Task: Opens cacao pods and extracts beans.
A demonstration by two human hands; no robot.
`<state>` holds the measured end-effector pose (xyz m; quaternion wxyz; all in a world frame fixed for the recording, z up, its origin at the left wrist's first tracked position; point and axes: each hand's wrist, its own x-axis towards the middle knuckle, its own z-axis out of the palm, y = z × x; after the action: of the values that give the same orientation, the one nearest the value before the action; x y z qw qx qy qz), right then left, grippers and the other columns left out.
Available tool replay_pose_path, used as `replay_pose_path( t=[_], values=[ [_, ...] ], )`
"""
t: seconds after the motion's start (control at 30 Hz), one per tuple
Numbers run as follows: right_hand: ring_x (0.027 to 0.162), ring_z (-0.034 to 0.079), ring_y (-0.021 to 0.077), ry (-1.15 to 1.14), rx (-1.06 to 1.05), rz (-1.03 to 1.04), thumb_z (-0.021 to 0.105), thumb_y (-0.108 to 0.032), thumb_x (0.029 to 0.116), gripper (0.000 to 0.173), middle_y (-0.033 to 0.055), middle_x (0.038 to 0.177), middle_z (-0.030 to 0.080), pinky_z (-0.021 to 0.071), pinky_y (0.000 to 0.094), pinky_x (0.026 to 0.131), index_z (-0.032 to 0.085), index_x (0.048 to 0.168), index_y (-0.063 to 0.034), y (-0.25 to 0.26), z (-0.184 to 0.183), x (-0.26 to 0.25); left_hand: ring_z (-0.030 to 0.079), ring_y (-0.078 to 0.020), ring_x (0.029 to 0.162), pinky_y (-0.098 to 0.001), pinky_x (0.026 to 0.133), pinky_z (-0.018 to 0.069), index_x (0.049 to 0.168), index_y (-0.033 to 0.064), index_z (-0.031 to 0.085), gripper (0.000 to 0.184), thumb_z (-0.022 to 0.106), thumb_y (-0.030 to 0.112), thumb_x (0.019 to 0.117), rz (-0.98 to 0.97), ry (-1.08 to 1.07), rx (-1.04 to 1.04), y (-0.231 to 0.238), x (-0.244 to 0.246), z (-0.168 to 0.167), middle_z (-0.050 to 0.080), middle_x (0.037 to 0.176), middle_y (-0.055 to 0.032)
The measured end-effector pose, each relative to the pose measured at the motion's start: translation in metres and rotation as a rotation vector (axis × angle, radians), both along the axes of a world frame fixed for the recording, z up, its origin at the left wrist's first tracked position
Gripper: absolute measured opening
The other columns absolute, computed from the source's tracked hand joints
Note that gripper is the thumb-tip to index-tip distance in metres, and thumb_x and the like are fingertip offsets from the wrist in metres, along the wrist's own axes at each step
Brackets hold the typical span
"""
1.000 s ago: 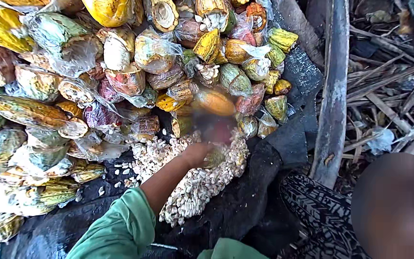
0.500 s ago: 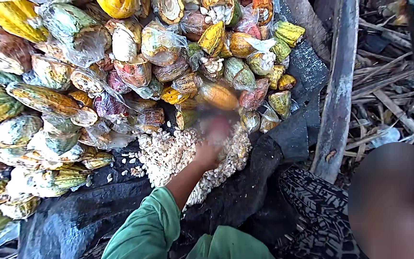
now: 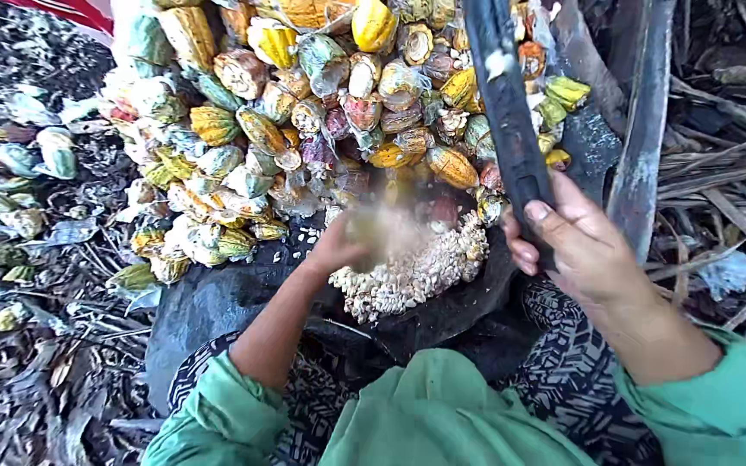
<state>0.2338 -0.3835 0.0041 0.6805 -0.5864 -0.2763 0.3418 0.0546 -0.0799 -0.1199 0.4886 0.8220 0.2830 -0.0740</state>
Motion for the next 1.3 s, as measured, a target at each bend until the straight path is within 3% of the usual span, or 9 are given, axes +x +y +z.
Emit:
replay_pose_path(
  t=[0.17,0.33,0.47,0.57,0.63,0.7,0.8,1.07,1.3],
  values=[
    [0.09,0.071,0.0461,-1.017,-0.682,0.131,0.04,-0.016,0.1073,0.057,0.0291,0.114,0.067,0.0567,0.0633,0.079,0.028,0.163,-0.0159,0.012,-0.054,-0.016,0.07,-0.0111,0.089,-0.0349,0.077,0.0611,0.13,0.0159,0.053,0.07,0.072,0.061,0.0794,0.521,-0.484,-0.533,0.031,-0.054,0.079,0.071,0.102,-0.0001],
    [0.116,0.059,0.0589,-0.839,-1.661,0.793,0.058,-0.008,0.0977,0.071,0.0362,0.127,0.061,0.0445,0.0754,0.093,0.033,0.161,-0.027,-0.055,-0.078,0.009,0.071,-0.0104,0.078,-0.0315,0.066,0.0618,0.108,0.02,0.061,0.042,0.031,0.049,0.1059,0.862,-0.876,-0.822,0.063,-0.091,0.093,0.072,0.088,0.0014],
    [0.126,0.056,0.0538,-0.747,-1.851,1.021,0.062,-0.013,0.0968,0.07,0.0312,0.136,0.06,0.041,0.0734,0.102,0.037,0.16,-0.0288,-0.097,-0.073,0.045,0.069,-0.0199,0.087,-0.0431,0.071,0.0592,0.111,0.019,0.061,0.058,0.022,0.061,0.1034,0.997,-0.982,-1.072,0.092,-0.109,0.097,0.07,0.095,-0.0051],
    [0.115,0.061,0.0571,-0.91,-1.711,0.88,0.056,-0.011,0.1014,0.069,0.0353,0.123,0.064,0.044,0.0744,0.096,0.03,0.163,-0.0264,-0.034,-0.024,0.023,0.068,-0.0226,0.086,-0.0454,0.067,0.0572,0.113,0.0198,0.059,0.059,0.023,0.065,0.1018,1.078,-1.024,-1.12,0.105,-0.117,0.103,0.068,0.097,-0.0066],
    [0.087,0.069,0.055,-1.092,-1.212,0.699,0.049,-0.013,0.1054,0.058,0.0329,0.098,0.07,0.05,0.0738,0.08,0.034,0.162,-0.0195,0.002,0.011,-0.001,0.066,-0.0264,0.094,-0.0504,0.07,0.0553,0.12,0.0202,0.056,0.061,0.023,0.068,0.1006,1.126,-1.022,-1.152,0.112,-0.119,0.101,0.066,0.105,-0.0092],
    [0.06,0.065,0.0323,-1.192,-0.676,0.543,0.038,-0.029,0.1059,0.054,0.0183,0.088,0.071,0.0554,0.057,0.06,0.041,0.159,-0.0167,0.036,0.026,-0.029,0.065,-0.0305,0.1,-0.0547,0.074,0.0553,0.128,0.0208,0.054,0.065,0.024,0.071,0.0988,1.176,-0.967,-1.17,0.117,-0.119,0.099,0.066,0.114,-0.0119],
    [0.07,0.066,0.019,-1.24,-0.324,0.537,0.033,-0.04,0.1105,0.051,0.0113,0.101,0.071,0.0577,0.0408,0.064,0.042,0.158,-0.0248,0.085,0.048,-0.074,0.059,-0.0359,0.12,-0.0626,0.09,0.0516,0.144,0.0223,0.047,0.07,0.031,0.073,0.0974,1.24,-0.83,-1.128,0.119,-0.12,0.095,0.059,0.135,-0.0141],
    [0.081,0.07,0.0428,-1.432,-0.624,0.644,0.043,-0.011,0.1061,0.056,0.0255,0.106,0.069,0.0568,0.0571,0.073,0.036,0.161,-0.0232,0.18,0.048,-0.126,0.067,-0.0227,0.097,-0.0481,0.081,0.0566,0.13,0.0142,0.055,0.048,0.039,0.052,0.1051,1.17,-0.797,-0.785,0.102,-0.106,0.092,0.068,0.109,-0.0088],
    [0.075,0.067,0.0328,-1.092,-0.517,0.985,0.045,-0.012,0.1066,0.058,0.0234,0.097,0.07,0.0556,0.0514,0.077,0.03,0.162,-0.0165,0.2,0.045,-0.084,0.067,-0.0184,0.091,-0.0398,0.078,0.0576,0.134,0.0107,0.052,0.043,0.047,0.041,0.1048,1.102,-0.727,-0.715,0.115,-0.112,0.079,0.066,0.105,-0.0092]
  ],
)
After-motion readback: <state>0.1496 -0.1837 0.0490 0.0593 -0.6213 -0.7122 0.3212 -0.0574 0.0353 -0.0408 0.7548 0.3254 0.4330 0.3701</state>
